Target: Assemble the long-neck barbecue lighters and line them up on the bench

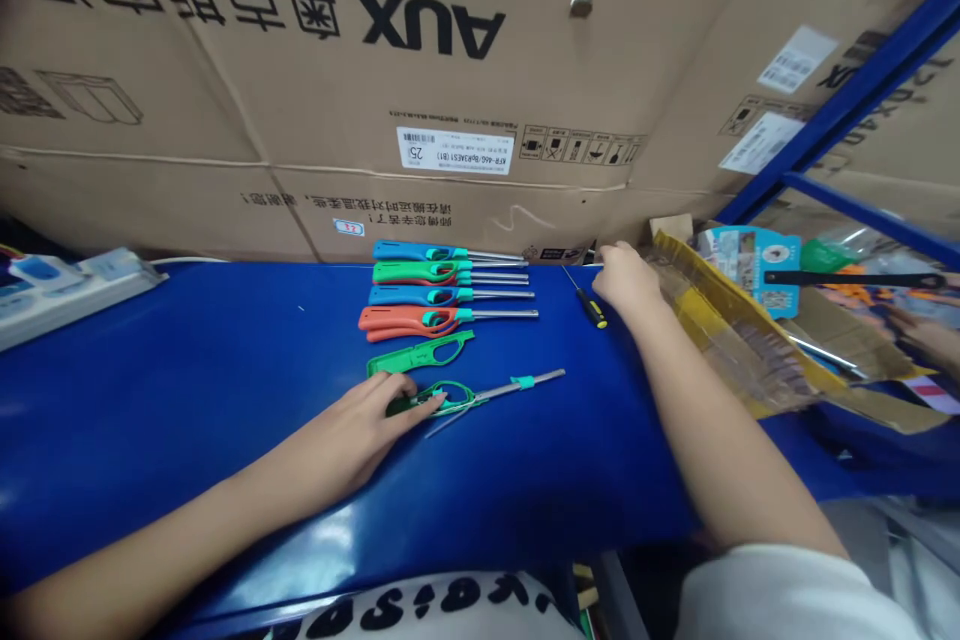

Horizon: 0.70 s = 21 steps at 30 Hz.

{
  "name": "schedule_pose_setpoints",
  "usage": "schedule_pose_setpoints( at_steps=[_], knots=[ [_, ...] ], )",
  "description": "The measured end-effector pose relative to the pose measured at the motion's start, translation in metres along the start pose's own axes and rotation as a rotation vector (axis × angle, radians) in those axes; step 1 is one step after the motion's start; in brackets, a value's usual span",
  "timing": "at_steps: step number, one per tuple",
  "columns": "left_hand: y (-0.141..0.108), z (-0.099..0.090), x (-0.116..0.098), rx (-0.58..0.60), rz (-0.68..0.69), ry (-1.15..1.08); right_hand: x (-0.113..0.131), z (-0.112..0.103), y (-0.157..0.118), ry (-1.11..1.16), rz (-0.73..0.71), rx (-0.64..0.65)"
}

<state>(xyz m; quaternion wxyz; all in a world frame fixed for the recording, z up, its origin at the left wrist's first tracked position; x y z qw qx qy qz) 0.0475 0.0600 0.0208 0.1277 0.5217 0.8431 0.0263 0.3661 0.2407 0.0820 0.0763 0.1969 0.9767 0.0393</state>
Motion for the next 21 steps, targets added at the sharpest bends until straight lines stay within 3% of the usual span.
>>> schedule_pose_setpoints(
  at_steps=[6,11,16,21],
  knots=[
    [-0.003,0.002,0.004,0.013,0.005,0.039,-0.013,0.034,0.031,-0.133,0.068,0.106],
    [-0.001,0.0,0.003,0.005,0.028,0.025,-0.011,0.046,0.037,-0.175,-0.034,0.126],
    [0.001,-0.004,0.003,-0.03,0.045,-0.028,0.0,0.034,0.03,-0.123,-0.161,0.07],
    [0.002,-0.005,0.007,-0.092,0.037,-0.102,0.02,-0.005,0.006,0.07,-0.191,-0.079]
  ],
)
Point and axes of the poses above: each hand's wrist, its own y-axis towards the middle knuckle, its own z-axis out of the palm, x = y × z, the point moved 10 cm from there along y, towards the middle knuckle, and after that the axes turned 13 degrees about z, right-handed, at the moved point
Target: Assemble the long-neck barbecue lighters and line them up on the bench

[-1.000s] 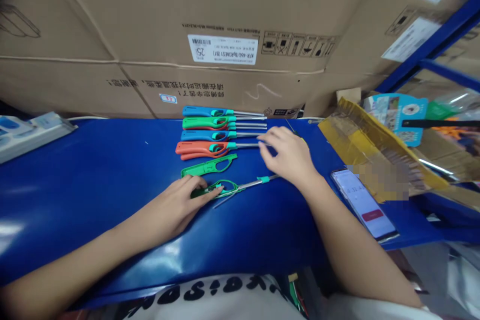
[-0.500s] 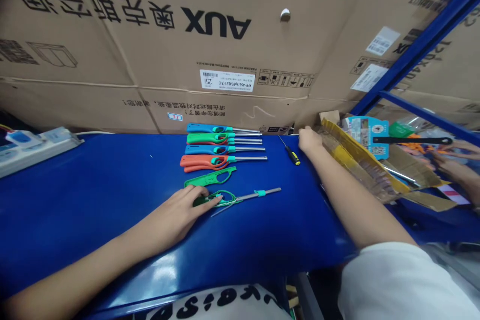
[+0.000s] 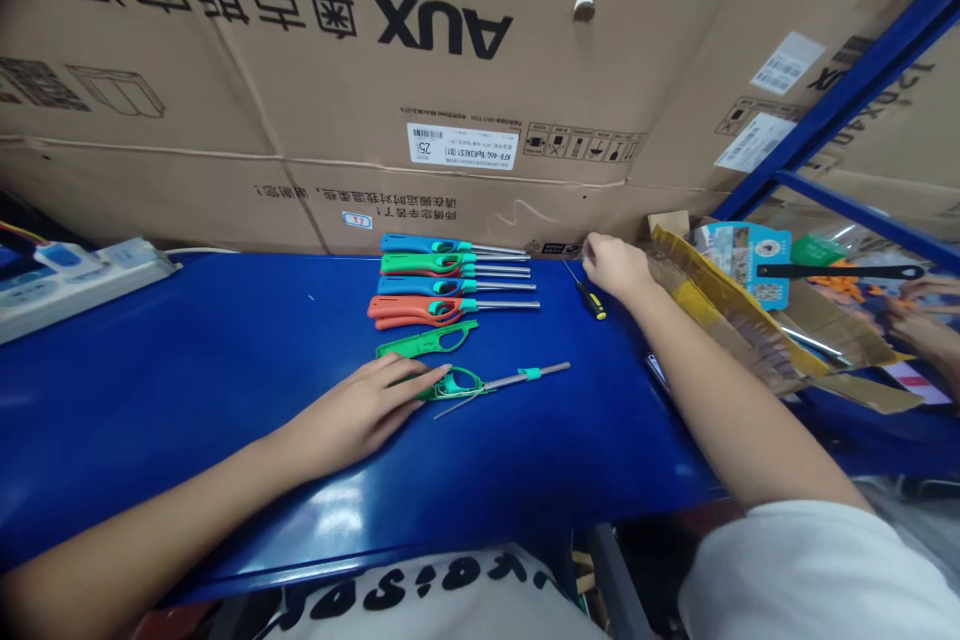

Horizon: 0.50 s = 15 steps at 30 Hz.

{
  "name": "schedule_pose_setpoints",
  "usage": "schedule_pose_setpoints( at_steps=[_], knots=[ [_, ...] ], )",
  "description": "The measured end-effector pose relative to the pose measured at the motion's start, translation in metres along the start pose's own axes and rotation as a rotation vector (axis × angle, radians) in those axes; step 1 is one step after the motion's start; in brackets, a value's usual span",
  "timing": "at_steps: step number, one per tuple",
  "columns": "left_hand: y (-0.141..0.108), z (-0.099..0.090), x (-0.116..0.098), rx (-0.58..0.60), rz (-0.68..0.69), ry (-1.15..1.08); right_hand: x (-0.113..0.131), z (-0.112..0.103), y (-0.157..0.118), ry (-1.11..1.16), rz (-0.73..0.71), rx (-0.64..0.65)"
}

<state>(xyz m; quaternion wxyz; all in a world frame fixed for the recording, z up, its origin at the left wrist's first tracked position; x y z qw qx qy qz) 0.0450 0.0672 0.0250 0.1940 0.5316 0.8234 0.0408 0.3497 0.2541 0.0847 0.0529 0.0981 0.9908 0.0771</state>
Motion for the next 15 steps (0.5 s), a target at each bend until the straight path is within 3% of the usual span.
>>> schedule_pose_setpoints(
  at_steps=[2,5,6,8,10,12,15],
  knots=[
    [0.0,-0.003,0.001,-0.041,-0.01,-0.042,0.019,-0.014,-0.015,0.098,-0.044,-0.047],
    [-0.001,-0.013,0.002,-0.125,-0.051,-0.132,0.064,-0.024,-0.055,0.241,-0.231,-0.049],
    [-0.002,-0.017,0.004,-0.164,-0.077,-0.174,0.083,-0.027,-0.074,0.306,-0.331,-0.036],
    [-0.003,-0.025,0.009,-0.262,-0.152,-0.283,0.125,-0.04,-0.127,0.569,-0.665,0.027],
    [-0.005,-0.027,0.015,-0.352,-0.242,-0.454,0.153,-0.046,-0.173,0.685,-0.854,0.091],
    [-0.005,-0.021,0.019,-0.378,-0.324,-0.666,0.171,-0.05,-0.206,0.701,-0.941,0.114],
    [-0.003,-0.007,0.019,-0.299,-0.414,-0.867,0.182,-0.055,-0.228,0.702,-0.98,0.127]
  ],
)
Point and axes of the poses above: each hand's wrist, its own y-axis towards the middle knuckle, its own z-axis out of the palm, x = y × z, the point moved 10 cm from there along y, towards the middle knuckle, and after that the axes turned 13 degrees about z, right-handed, at the moved point
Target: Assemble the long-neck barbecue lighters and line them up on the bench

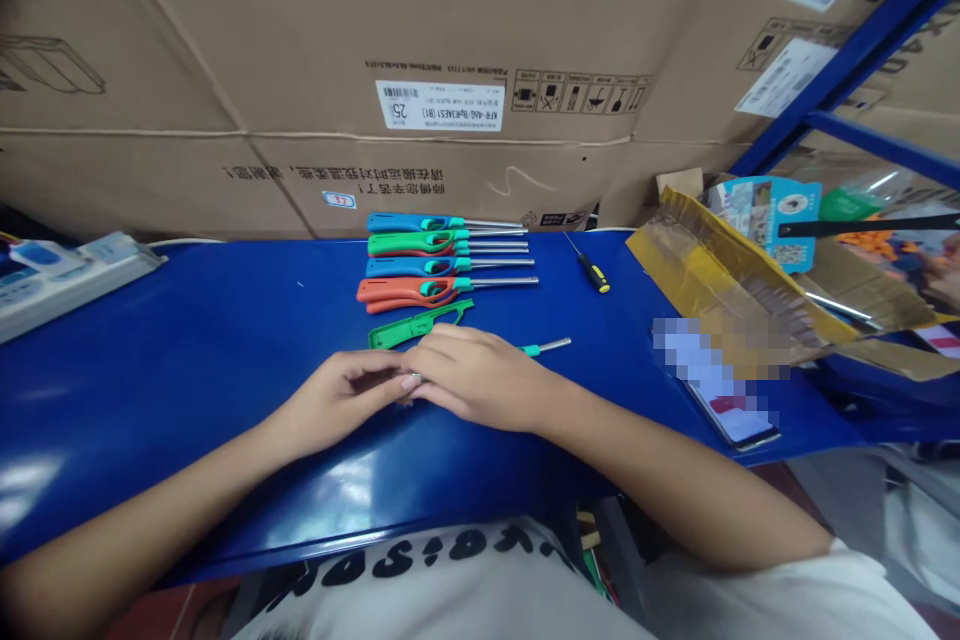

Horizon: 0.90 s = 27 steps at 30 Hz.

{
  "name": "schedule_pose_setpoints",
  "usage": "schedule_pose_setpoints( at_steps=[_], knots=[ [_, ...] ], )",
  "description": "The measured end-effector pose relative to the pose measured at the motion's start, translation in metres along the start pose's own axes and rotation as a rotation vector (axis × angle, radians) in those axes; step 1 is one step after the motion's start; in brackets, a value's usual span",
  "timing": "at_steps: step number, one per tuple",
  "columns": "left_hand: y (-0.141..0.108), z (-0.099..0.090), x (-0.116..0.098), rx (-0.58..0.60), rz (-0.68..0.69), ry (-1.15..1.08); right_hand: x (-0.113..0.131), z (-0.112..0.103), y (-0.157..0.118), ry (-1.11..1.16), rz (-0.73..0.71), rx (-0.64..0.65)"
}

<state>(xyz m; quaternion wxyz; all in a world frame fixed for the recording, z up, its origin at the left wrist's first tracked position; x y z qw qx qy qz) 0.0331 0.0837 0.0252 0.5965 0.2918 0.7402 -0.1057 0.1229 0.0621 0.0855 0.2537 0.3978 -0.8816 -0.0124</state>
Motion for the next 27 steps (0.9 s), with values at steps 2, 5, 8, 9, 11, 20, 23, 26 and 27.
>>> schedule_pose_setpoints(
  at_steps=[2,5,8,9,11,20,23,26,27],
  knots=[
    [0.0,-0.002,0.006,-0.003,-0.057,-0.013,-0.004,-0.005,-0.002,0.008,0.038,-0.001],
    [0.0,-0.013,0.014,-0.078,-0.106,-0.019,-0.036,-0.024,-0.009,0.005,0.2,-0.056],
    [0.0,-0.018,0.022,-0.113,-0.144,-0.055,-0.07,-0.027,-0.021,0.005,0.339,-0.029],
    [0.0,-0.018,0.024,-0.116,-0.153,-0.074,-0.079,-0.024,-0.024,0.016,0.373,-0.008],
    [0.0,-0.017,0.026,-0.121,-0.166,-0.102,-0.091,-0.016,-0.031,0.037,0.427,0.023],
    [0.0,-0.015,0.031,-0.127,-0.198,-0.138,-0.118,0.002,-0.045,0.296,0.737,-0.036],
    [0.0,-0.014,0.032,-0.123,-0.209,-0.145,-0.122,0.005,-0.047,0.315,0.799,-0.012],
    [0.0,-0.014,0.032,-0.118,-0.205,-0.153,-0.125,0.009,-0.046,0.32,0.852,0.067],
    [0.0,-0.013,0.032,-0.117,-0.203,-0.154,-0.125,0.011,-0.045,0.316,0.862,0.101]
  ],
)
Point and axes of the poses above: each hand's wrist, its own y-axis towards the middle knuckle, its own z-axis out of the palm, x = y × z, the point moved 10 cm from there along y, towards the middle knuckle, and after that the axes turned 13 degrees about z, right-handed, at the moved point
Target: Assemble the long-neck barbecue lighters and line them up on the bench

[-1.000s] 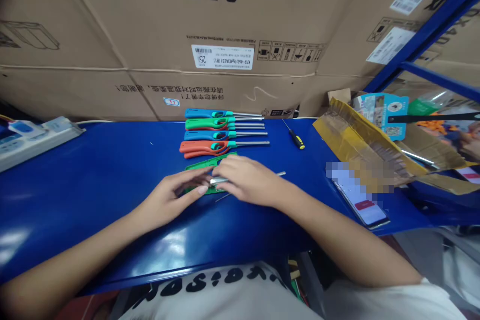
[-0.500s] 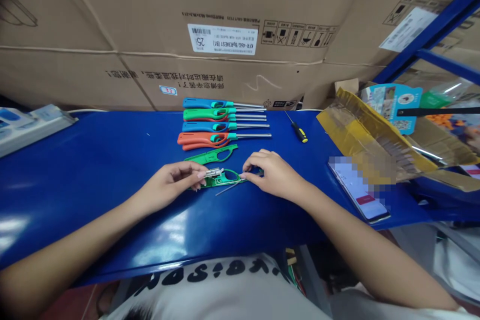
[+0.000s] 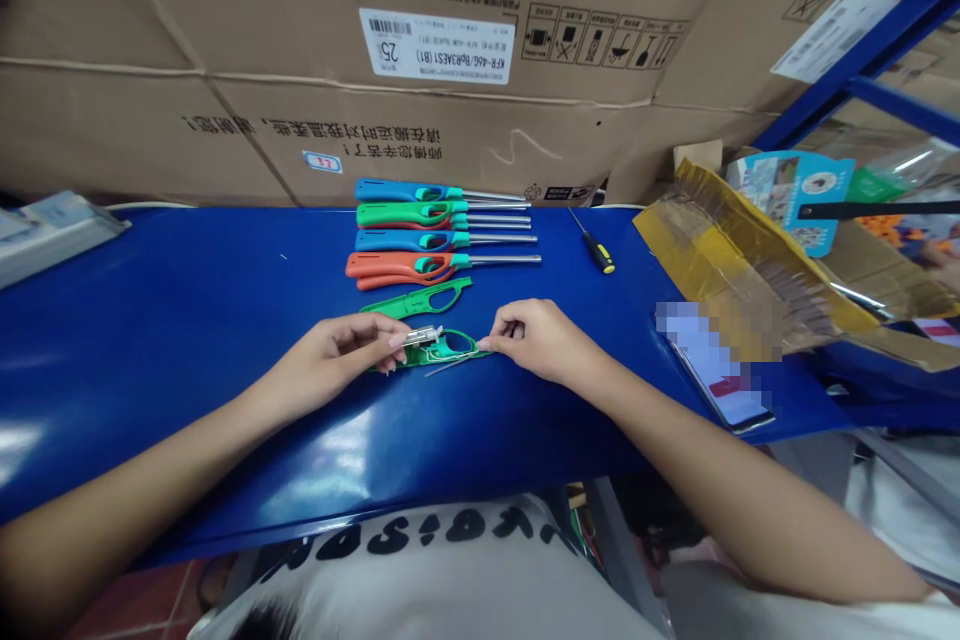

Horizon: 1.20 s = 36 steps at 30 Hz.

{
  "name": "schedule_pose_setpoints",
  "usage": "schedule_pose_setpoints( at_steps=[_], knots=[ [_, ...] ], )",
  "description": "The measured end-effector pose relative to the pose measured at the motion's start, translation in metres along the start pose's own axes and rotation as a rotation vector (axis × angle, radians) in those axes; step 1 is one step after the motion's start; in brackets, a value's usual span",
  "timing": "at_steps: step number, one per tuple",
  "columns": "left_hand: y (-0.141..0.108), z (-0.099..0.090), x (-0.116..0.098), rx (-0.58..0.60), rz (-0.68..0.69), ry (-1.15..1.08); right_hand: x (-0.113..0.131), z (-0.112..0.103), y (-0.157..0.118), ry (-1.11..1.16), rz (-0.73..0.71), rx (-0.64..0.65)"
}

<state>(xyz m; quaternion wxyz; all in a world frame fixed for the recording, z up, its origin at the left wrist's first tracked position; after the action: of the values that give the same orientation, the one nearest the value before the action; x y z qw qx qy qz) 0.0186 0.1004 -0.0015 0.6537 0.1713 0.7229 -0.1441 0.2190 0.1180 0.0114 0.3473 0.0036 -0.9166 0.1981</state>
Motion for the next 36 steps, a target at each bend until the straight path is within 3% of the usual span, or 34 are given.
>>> schedule_pose_setpoints(
  at_steps=[8,18,23,28,36],
  knots=[
    [0.0,0.001,0.001,0.002,-0.003,0.026,0.004,0.007,0.015,-0.149,0.044,0.198],
    [-0.001,0.003,0.0,0.011,0.003,0.021,0.016,0.004,0.013,-0.437,0.004,0.095],
    [-0.002,0.003,-0.002,-0.001,0.002,-0.003,0.044,0.005,-0.007,-0.34,-0.229,0.029],
    [-0.002,0.002,-0.002,-0.013,-0.007,-0.047,0.07,0.032,-0.036,-0.204,-0.53,0.127],
    [-0.001,-0.001,0.005,-0.03,-0.029,-0.159,0.066,0.042,-0.025,-0.101,-0.612,0.177]
  ],
)
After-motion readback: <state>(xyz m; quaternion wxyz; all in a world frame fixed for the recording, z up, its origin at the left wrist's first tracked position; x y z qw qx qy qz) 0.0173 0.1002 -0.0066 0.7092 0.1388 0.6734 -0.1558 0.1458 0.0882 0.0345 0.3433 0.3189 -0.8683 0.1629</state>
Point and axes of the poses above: each hand's wrist, its own y-axis towards the middle knuckle, its own z-axis out of the palm, x = y × z, the point moved 10 cm from there along y, towards the middle knuckle, and after that the axes turned 13 degrees about z, right-handed, at the moved point
